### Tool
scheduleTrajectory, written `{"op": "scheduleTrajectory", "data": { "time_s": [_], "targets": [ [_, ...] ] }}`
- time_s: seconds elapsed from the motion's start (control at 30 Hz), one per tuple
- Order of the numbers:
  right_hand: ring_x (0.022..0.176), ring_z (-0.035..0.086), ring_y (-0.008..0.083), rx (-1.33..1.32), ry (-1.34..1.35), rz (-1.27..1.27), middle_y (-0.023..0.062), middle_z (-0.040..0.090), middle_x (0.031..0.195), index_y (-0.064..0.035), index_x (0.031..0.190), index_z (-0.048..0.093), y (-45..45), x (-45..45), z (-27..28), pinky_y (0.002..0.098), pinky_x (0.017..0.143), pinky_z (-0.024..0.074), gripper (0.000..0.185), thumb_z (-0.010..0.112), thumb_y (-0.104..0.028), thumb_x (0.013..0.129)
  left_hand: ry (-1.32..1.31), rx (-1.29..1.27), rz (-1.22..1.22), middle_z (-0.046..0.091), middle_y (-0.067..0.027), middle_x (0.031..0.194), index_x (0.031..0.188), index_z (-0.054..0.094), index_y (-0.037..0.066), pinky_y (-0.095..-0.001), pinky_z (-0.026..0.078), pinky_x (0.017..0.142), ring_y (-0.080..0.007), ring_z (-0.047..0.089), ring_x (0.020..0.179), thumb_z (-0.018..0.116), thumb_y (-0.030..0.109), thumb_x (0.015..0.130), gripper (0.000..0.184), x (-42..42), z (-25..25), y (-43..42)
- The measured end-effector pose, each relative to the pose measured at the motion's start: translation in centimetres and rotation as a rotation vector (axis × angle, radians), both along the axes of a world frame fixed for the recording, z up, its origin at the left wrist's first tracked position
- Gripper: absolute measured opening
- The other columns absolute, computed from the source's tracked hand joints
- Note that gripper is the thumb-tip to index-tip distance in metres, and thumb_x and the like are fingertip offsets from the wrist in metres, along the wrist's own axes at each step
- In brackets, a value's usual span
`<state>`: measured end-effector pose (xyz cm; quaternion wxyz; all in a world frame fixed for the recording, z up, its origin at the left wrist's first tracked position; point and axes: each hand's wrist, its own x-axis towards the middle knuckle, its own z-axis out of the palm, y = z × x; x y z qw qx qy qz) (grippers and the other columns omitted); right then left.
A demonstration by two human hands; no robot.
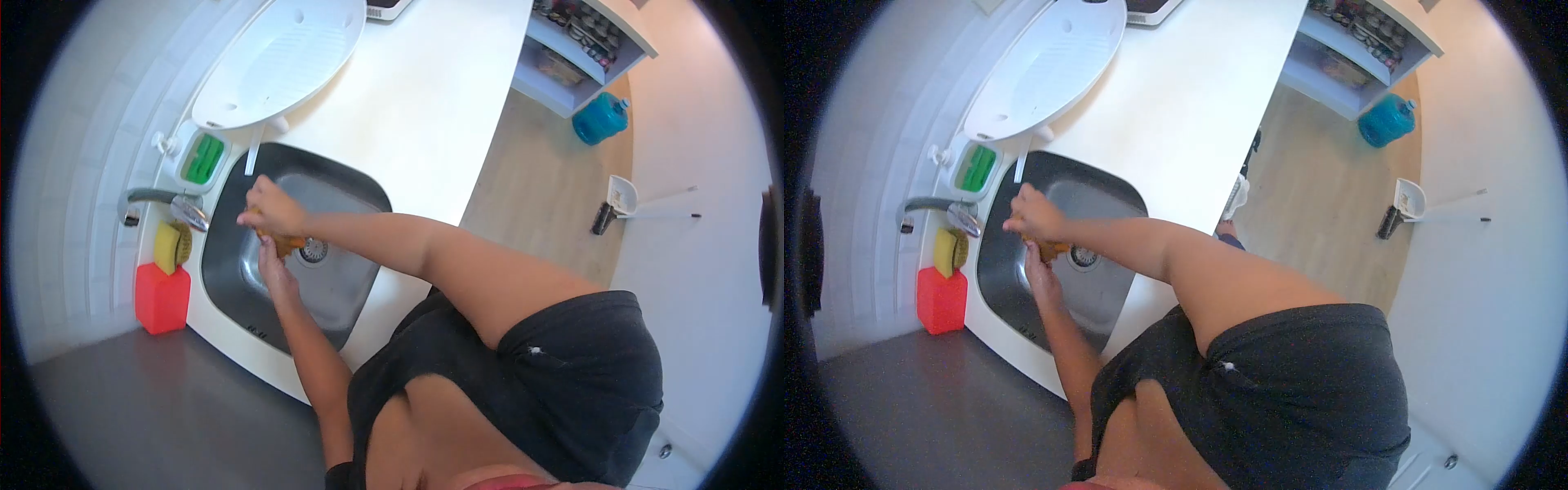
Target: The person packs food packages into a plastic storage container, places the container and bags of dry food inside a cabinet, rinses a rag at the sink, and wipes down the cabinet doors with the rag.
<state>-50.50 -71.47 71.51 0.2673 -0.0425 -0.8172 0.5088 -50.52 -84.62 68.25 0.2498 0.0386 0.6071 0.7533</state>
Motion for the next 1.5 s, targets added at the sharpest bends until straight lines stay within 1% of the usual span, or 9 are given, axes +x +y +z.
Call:
{"op": "scheduleTrajectory", "data": {
  "time_s": [0.4, 0.57, 0.67, 0.87, 1.07, 1.27, 1.33, 1.4, 1.5],
  "targets": [
    [0.071, 0.059, 0.0379, 0.214, -0.172, 0.056, 0.0183, 0.057, 0.079, -0.0054, 0.074, 0.055, -3.5, 2.2, 0.9, 0.0439, 0.062, 0.0463, 0.045, 0.055, -0.05, 0.08, -0.28, 0.637, 0.099, 0.056, -0.0037, 0.096, 0.11, 0.049, 0.01, -0.0376, 0.048, 0.076, -0.0199, 0.057, 0.087, 0.036, 0.046, 0.094, 0.041, -2.9, -5.3, 0.8],
    [0.07, 0.058, 0.0398, 0.021, -0.359, -0.028, 0.0207, 0.058, 0.077, -0.0049, 0.074, 0.055, -2.3, 2.2, 1.0, 0.0467, 0.063, 0.0452, 0.046, 0.051, -0.05, 0.082, -0.278, 0.316, 0.296, 0.054, -0.0052, 0.09, 0.094, 0.05, 0.007, -0.0323, 0.046, 0.07, -0.0181, 0.055, 0.081, 0.035, 0.04, 0.096, 0.036, -0.7, 1.6, 2.8],
    [0.091, 0.055, 0.0367, 0.137, -0.446, 0.2, 0.0173, 0.055, 0.105, -0.0045, 0.094, 0.059, -3.6, 3.4, 3.4, 0.0435, 0.074, 0.0458, 0.03, 0.054, -0.033, 0.087, -0.254, 0.389, 0.223, 0.055, -0.007, 0.094, 0.101, 0.05, 0.005, -0.0343, 0.046, 0.075, -0.0196, 0.055, 0.087, 0.038, 0.044, 0.094, 0.041, -1.4, 0.9, 2.3],
    [0.075, 0.058, 0.0359, -0.294, -0.081, -0.124, 0.0216, 0.06, 0.089, -0.0029, 0.083, 0.054, -0.5, -0.7, -1.9, 0.0443, 0.069, 0.0443, 0.055, 0.038, -0.055, 0.089, -0.089, 0.126, 0.086, 0.052, -0.0088, 0.098, 0.111, 0.045, 0.003, -0.0357, 0.046, 0.081, -0.0199, 0.054, 0.091, 0.058, 0.038, 0.086, 0.045, 0.6, 5.0, 3.4],
    [0.083, 0.057, 0.025, -1.214, -0.655, 0.22, 0.0079, 0.056, 0.096, -0.0016, 0.097, 0.054, -2.6, 4.7, -0.5, 0.0392, 0.076, 0.0447, 0.053, 0.034, -0.05, 0.093, -0.212, 0.312, 0.328, 0.055, -0.011, 0.106, 0.111, 0.047, 0.007, -0.041, 0.049, 0.077, -0.025, 0.057, 0.095, 0.054, 0.027, 0.089, 0.031, -3.0, 2.9, 1.8],
    [0.081, 0.059, 0.0268, -0.488, -0.095, -0.114, 0.0159, 0.056, 0.094, -0.0013, 0.094, 0.056, -3.4, 0.2, -2.4, 0.0388, 0.071, 0.0469, 0.035, 0.052, -0.036, 0.089, -0.198, 0.154, 0.528, 0.053, -0.0104, 0.102, 0.105, 0.047, 0.008, -0.0358, 0.049, 0.078, -0.0207, 0.055, 0.09, 0.054, 0.02, 0.088, 0.022, -2.3, -0.3, 1.0],
    [0.08, 0.058, 0.0325, 0.17, 0.138, 0.095, 0.0177, 0.057, 0.091, -0.0038, 0.086, 0.06, -5.2, 2.5, 0.5, 0.041, 0.069, 0.0472, 0.031, 0.052, -0.034, 0.087, -0.094, 0.989, -0.186, 0.053, -0.0078, 0.104, 0.107, 0.047, 0.014, -0.0337, 0.047, 0.079, -0.0192, 0.054, 0.093, 0.044, 0.027, 0.092, 0.02, -5.9, -8.0, -0.7],
    [0.089, 0.055, 0.0356, 0.306, -0.189, 0.303, 0.017, 0.056, 0.1, -0.003, 0.092, 0.059, -5.1, 3.2, 2.7, 0.043, 0.073, 0.047, 0.031, 0.057, -0.033, 0.084, 0.019, 1.131, -0.381, 0.054, -0.005, 0.101, 0.105, 0.047, 0.015, -0.0315, 0.045, 0.08, -0.0176, 0.054, 0.091, 0.039, 0.034, 0.094, 0.024, -4.5, -6.7, 0.6],
    [0.078, 0.057, 0.0367, 0.32, -0.063, 0.047, 0.0158, 0.06, 0.086, -0.0071, 0.079, 0.063, -3.9, 1.1, 0.6, 0.043, 0.069, 0.0468, 0.035, 0.049, -0.037, 0.088, -0.024, 0.793, 0.148, 0.053, -0.004, 0.095, 0.095, 0.048, 0.012, -0.0326, 0.045, 0.078, -0.0176, 0.055, 0.084, 0.04, 0.035, 0.093, 0.024, -2.1, -2.6, 2.0]
  ]
}}
